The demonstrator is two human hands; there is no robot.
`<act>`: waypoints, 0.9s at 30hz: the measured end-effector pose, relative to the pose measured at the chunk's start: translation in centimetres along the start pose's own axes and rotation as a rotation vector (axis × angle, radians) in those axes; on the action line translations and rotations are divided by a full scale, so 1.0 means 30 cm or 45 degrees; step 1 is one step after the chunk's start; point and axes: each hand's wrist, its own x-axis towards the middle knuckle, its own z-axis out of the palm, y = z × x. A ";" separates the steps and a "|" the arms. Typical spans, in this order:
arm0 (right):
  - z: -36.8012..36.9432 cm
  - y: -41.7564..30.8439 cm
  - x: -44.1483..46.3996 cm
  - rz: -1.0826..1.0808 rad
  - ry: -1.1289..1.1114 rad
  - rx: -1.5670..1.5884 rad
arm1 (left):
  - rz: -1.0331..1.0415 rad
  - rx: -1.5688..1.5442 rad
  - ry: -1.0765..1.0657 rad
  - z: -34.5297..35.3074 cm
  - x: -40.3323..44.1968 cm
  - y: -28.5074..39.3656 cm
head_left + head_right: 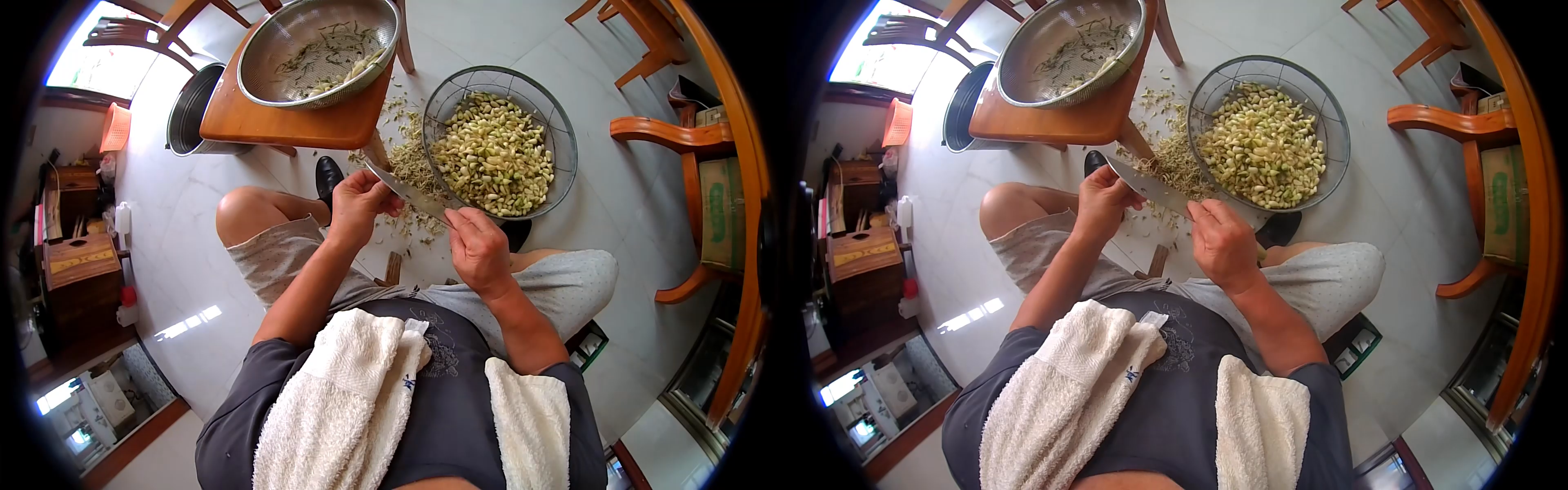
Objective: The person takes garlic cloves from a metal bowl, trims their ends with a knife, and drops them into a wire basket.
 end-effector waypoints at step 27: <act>0.098 0.164 -0.045 0.562 -0.712 -0.109 | 0.106 0.638 -0.498 0.390 0.148 0.179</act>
